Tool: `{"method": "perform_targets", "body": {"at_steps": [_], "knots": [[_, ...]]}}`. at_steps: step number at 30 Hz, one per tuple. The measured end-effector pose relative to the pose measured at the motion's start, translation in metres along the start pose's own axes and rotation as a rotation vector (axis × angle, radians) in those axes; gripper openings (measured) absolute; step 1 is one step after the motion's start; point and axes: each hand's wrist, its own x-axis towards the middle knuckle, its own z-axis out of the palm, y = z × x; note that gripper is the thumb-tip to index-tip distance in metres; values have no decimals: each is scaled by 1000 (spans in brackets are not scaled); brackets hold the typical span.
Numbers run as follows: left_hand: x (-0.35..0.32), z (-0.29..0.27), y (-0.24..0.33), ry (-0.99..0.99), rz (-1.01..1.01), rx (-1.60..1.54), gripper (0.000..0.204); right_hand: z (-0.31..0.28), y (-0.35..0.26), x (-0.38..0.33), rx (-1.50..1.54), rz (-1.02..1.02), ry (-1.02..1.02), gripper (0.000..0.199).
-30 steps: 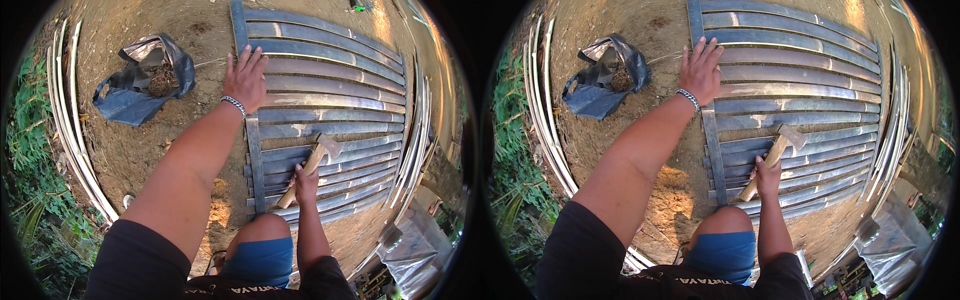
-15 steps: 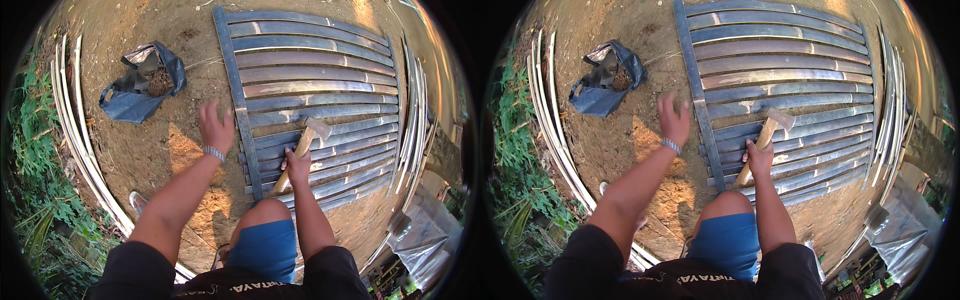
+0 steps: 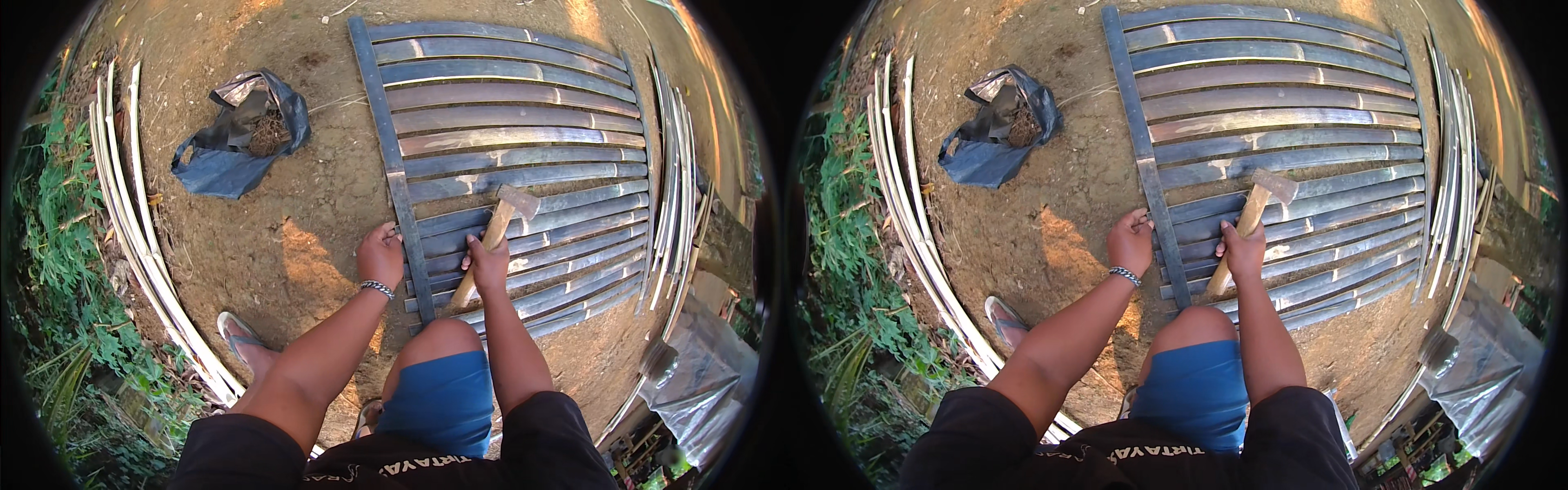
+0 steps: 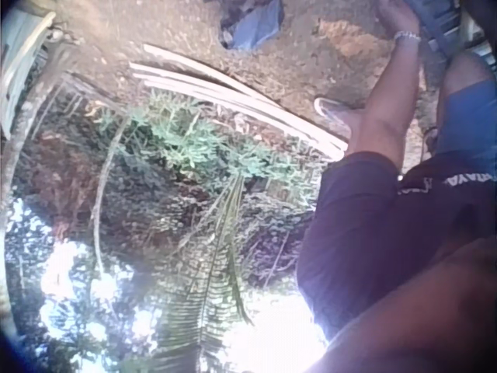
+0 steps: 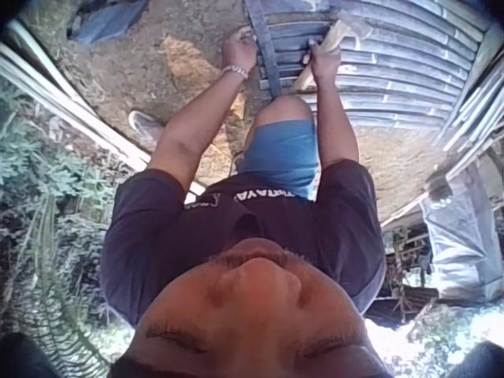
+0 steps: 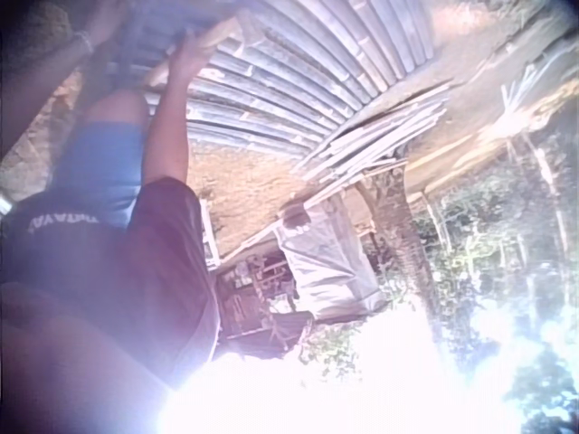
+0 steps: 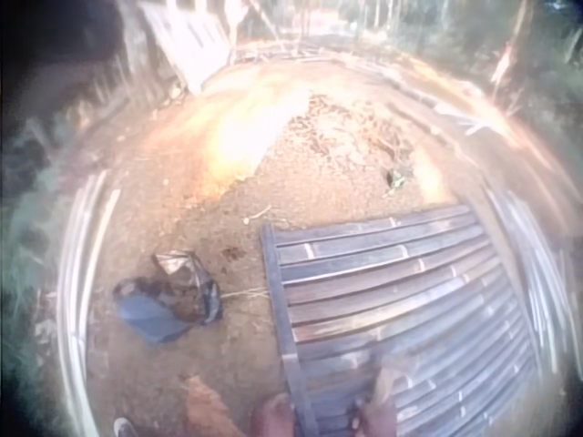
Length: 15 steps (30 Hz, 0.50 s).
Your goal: The person assembles a bamboo fence panel by hammering nails into cross-beams and picking up nails from a bag.
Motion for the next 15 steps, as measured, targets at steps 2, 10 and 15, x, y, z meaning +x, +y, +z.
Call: {"method": "perform_targets", "body": {"at_steps": [2,10,15], "knots": [[-2,2,4,1,-58,-61,29,-2,1,-1,-9,3,4,37],[0,8,-6,6,-71,-159,29,7,-5,-9,-136,-35,66,36],[3,9,-19,27,-35,-227,31,34,-14,-15,-682,-163,71,40]]}}
